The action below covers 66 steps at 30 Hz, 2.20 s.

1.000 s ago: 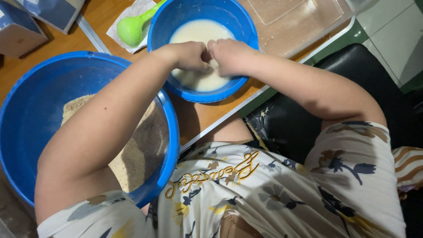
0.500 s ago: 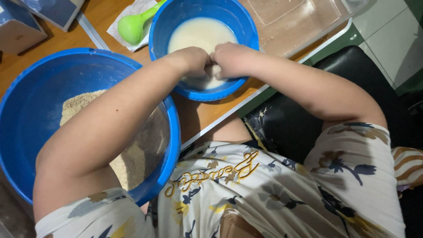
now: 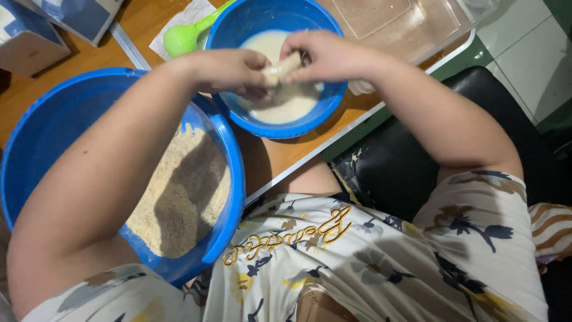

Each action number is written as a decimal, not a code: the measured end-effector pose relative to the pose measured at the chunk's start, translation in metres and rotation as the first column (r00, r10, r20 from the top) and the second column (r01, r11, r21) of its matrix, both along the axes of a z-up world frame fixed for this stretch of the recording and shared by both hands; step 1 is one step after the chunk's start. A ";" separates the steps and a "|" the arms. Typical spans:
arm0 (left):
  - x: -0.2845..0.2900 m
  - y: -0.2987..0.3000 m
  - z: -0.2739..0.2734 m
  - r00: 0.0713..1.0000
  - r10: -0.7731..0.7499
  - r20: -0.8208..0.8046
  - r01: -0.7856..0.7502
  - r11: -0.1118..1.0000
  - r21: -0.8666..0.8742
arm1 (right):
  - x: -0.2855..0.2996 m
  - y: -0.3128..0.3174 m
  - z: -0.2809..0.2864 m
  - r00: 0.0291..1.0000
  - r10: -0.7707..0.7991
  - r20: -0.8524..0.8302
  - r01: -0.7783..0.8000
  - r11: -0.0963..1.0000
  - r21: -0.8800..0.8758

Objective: Dipping rolled pastries into a liquid batter and then coating them with breadcrumbs.

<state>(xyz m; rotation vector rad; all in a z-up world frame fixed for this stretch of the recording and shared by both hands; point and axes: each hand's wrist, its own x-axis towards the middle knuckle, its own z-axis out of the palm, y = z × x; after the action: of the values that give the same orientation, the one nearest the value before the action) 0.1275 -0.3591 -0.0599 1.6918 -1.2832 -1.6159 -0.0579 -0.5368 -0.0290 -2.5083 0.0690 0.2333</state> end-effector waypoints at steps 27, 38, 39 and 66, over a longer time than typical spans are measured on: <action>-0.029 0.017 0.013 0.754 0.296 -0.587 -0.579 0.721 -0.380 | -0.010 -0.010 0.044 0.961 -0.175 0.214 0.102 0.944 0.313; -0.024 0.014 -0.004 0.816 0.256 -0.519 -0.562 0.564 -0.605 | -0.011 0.006 0.068 0.949 -0.309 0.062 0.292 0.937 0.191; -0.025 0.017 -0.004 0.819 0.278 -0.503 -0.560 0.583 -0.589 | -0.010 0.008 0.068 0.967 -0.236 0.092 0.198 0.930 0.311; -0.035 0.282 0.030 0.624 0.725 -0.293 -0.781 0.558 -0.281 | 0.089 0.202 0.039 0.970 0.208 -0.125 -0.065 0.718 0.693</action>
<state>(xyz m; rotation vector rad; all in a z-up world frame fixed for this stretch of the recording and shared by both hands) 0.0922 -0.0774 -0.0303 1.5101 -0.5661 -0.8557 0.0315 -0.3350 0.0096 -1.7339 -0.1126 0.4725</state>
